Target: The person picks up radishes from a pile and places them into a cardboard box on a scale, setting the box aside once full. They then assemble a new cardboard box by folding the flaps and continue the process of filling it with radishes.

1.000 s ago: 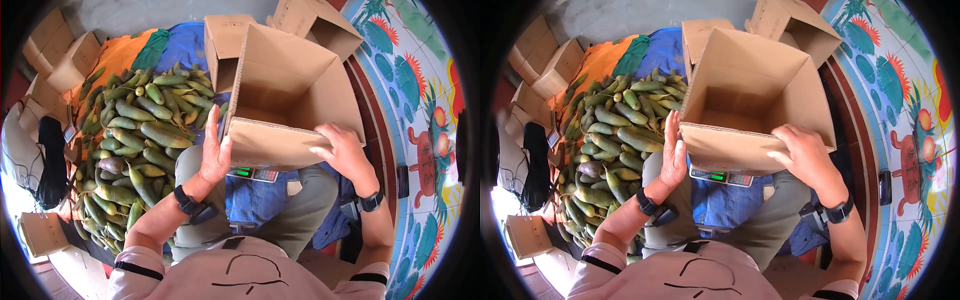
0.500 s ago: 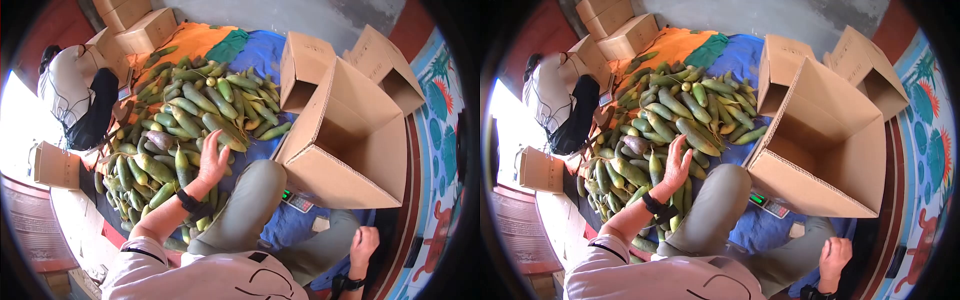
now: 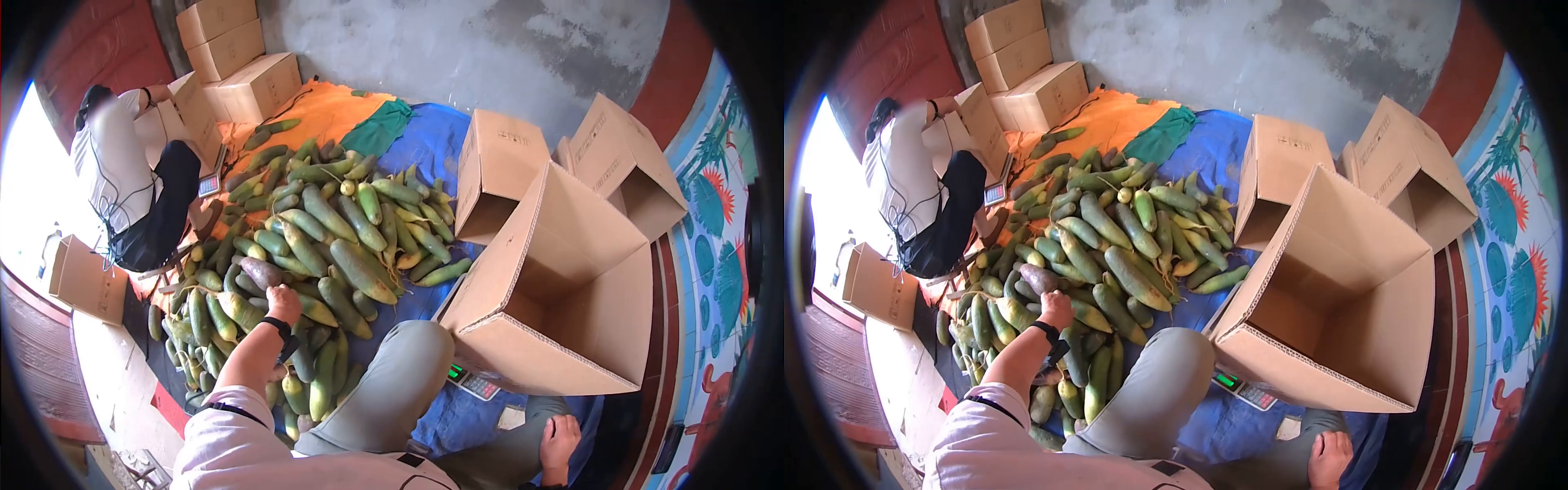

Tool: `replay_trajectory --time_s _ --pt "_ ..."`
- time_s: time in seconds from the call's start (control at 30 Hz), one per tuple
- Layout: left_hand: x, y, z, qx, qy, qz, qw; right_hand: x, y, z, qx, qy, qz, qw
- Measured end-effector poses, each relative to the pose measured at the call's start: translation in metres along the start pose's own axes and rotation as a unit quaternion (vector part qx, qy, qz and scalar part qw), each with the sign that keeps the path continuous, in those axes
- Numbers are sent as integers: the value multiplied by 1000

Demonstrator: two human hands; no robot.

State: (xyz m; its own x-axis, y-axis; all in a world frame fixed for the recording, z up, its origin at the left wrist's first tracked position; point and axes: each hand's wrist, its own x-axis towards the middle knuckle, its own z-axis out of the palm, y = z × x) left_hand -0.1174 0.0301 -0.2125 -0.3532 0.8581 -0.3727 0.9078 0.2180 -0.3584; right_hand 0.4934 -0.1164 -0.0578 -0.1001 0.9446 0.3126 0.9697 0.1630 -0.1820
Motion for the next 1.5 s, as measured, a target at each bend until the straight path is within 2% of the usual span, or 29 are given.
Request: replay_trajectory --time_s 0.07,0.13,0.17,0.2,0.27,0.37,0.4,0.43,0.47,0.53,0.63,0.67,0.73,0.8,0.9,1.0,1.07,1.13,1.17,1.23,1.27,1.33,1.37,1.4,1.47,1.5 --pt "4 -7 -3 85 -62 9 994 1 -1 0 -4 7 -4 1000" --pt "-4 -19 -3 61 -106 14 992 1 -2 1 -7 16 -7 1000" --pt "-21 -23 -25 75 -150 30 985 1 -2 2 -7 13 -11 1000" --pt "-22 -30 -15 35 -161 39 986 0 -1 2 -7 9 -16 1000" --pt "-36 -36 2 48 -109 74 990 -1 3 5 -3 10 -14 1000" --pt "-52 -32 17 116 -161 149 969 -1 3 7 1 10 -15 1000" --pt "-58 -31 15 58 -259 157 951 -2 2 5 -1 11 -15 1000" --pt "-62 -31 45 51 -230 167 957 -2 0 4 -1 14 -15 1000" --pt "-82 -30 49 24 -176 182 967 -1 -4 3 -3 23 -15 1000" --pt "-101 -22 67 52 -205 196 958 -2 -3 4 -5 35 -17 999" --pt "-118 -5 100 48 -100 119 987 -5 3 9 2 40 -18 999" --pt "-112 -2 126 45 -100 118 987 -6 2 8 1 42 -18 999" --pt "-98 0 167 62 -8 85 994 -5 1 8 -2 43 -23 999" --pt "-115 -1 129 82 -35 101 991 -8 4 9 -15 38 -13 999" --pt "-132 -4 92 -7 -100 209 973 -8 7 12 -20 56 -28 998" --pt "-147 10 80 -82 -114 194 971 -8 3 12 -22 62 -21 998" --pt "-155 5 73 -73 -115 203 970 -9 1 13 -22 62 -20 998" --pt "-159 0 69 -176 -173 182 952 -7 2 14 -25 67 -19 997" --pt "-162 -4 59 -175 -171 184 952 -9 3 15 -21 65 -16 998" --pt "-172 -16 28 -262 -296 133 909 -9 4 16 -19 63 -17 998" --pt "-181 -24 17 -265 -295 134 908 -9 4 16 -17 65 -21 998" --pt "-196 -45 6 -401 -275 72 871 -8 5 14 -17 67 -26 997" --pt "-193 -53 13 -389 -277 30 878 -8 4 14 -11 65 -20 998" --pt "-192 -61 24 -389 -277 31 878 -8 3 14 -4 62 -13 998" --pt "-192 -70 45 -582 -212 -18 785 -7 0 12 19 56 -9 998" --pt "-200 -70 29 -670 -198 -2 716 -5 -2 8 41 48 -5 998"
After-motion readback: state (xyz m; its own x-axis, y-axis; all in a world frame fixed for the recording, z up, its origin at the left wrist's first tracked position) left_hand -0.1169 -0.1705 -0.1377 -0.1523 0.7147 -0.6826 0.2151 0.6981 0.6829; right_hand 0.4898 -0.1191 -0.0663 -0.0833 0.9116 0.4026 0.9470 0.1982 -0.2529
